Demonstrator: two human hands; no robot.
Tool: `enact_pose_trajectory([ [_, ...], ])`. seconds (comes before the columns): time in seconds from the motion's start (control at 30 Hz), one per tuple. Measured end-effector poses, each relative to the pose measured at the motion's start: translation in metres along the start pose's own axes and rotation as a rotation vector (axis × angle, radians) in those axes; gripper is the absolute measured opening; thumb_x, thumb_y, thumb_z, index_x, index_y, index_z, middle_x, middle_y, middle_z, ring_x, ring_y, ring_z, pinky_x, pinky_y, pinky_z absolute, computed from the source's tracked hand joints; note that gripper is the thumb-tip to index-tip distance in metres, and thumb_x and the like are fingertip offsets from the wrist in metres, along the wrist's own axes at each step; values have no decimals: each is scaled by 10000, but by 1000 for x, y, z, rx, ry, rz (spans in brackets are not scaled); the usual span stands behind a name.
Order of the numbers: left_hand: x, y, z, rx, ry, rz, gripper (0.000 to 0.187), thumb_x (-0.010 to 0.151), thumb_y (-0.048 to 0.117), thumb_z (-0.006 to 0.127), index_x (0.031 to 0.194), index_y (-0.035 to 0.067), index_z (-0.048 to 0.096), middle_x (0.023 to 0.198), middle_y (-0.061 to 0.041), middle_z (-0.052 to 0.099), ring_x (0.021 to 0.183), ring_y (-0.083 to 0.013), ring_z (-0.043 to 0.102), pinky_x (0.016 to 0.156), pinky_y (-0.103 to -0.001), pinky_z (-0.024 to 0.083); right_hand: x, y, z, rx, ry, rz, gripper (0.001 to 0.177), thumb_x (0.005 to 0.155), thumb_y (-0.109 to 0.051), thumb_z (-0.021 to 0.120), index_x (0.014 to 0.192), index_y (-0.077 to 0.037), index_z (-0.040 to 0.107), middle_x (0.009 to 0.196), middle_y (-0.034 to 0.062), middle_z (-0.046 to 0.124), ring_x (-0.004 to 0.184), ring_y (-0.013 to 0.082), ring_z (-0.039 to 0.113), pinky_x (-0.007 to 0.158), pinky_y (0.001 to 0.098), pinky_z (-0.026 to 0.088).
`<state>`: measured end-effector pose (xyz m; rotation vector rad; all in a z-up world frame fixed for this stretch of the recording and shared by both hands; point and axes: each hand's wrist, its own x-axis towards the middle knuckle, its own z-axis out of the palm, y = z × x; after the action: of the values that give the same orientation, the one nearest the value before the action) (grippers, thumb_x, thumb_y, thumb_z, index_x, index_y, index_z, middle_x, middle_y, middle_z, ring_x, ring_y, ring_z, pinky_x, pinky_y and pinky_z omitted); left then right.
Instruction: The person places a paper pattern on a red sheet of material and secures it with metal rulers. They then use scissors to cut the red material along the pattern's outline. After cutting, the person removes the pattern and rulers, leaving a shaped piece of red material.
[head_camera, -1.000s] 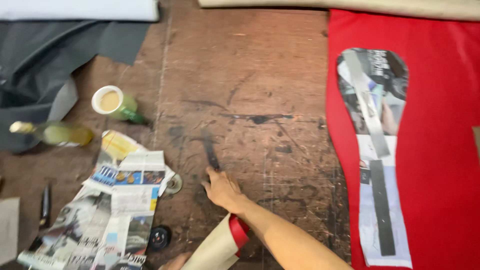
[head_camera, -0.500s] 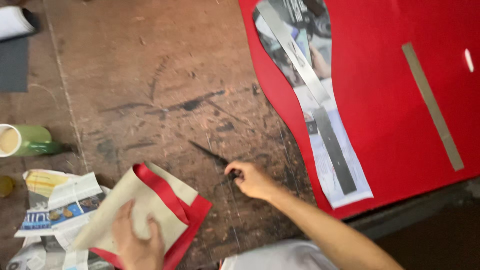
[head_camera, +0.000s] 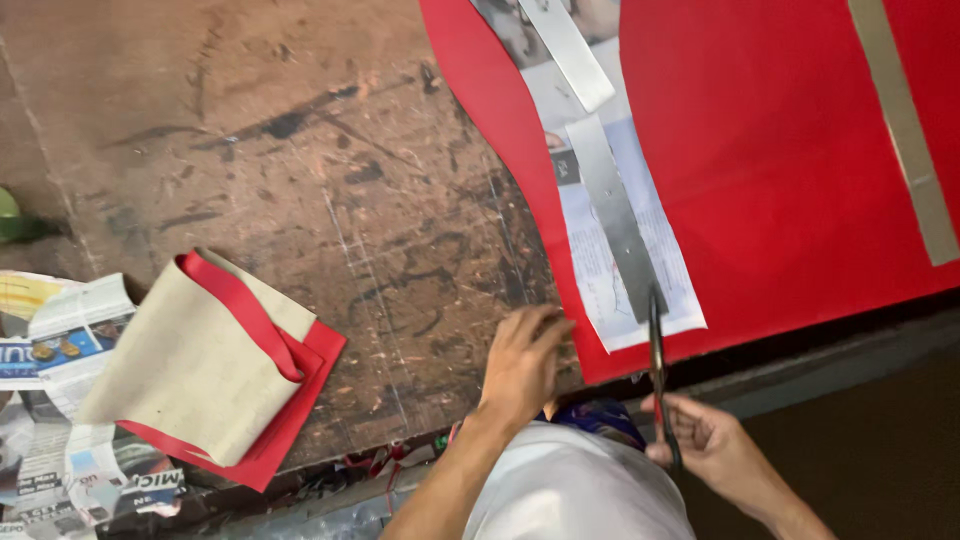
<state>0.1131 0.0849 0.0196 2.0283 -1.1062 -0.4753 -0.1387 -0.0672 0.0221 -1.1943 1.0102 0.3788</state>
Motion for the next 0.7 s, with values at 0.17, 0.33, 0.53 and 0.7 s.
enact_pose_trajectory([
  [0.17,14,-7,32,208,-218,284,473,749,56,701,1221,90,725,1430,-146,576,1370,-326,493,1172,-473,372,-18,99,-3,81,-111,100,659,649,13,929,1260,5,681,895,10,777,787,64,700,740,252,586],
  [0.33,17,-17,32,273,-321,335,436,740,104,695,1171,115,752,1442,-118,565,1381,-307,479,1198,-474,348,-18,145,-11,12,-204,295,554,689,4,951,1175,23,686,743,47,710,666,92,602,628,247,472],
  [0.53,21,-23,26,221,-388,340,348,784,133,686,1125,119,757,1461,-122,560,1391,-306,475,1176,-457,359,-17,167,-7,177,-264,266,588,662,49,935,1197,33,689,792,39,737,722,90,655,684,256,524],
  [0.7,19,-26,26,175,-346,343,264,893,125,667,1140,132,757,1488,-115,544,1422,-298,460,1197,-464,347,-21,164,-1,89,-234,286,601,666,13,950,1199,16,671,810,71,759,742,107,686,714,274,552],
])
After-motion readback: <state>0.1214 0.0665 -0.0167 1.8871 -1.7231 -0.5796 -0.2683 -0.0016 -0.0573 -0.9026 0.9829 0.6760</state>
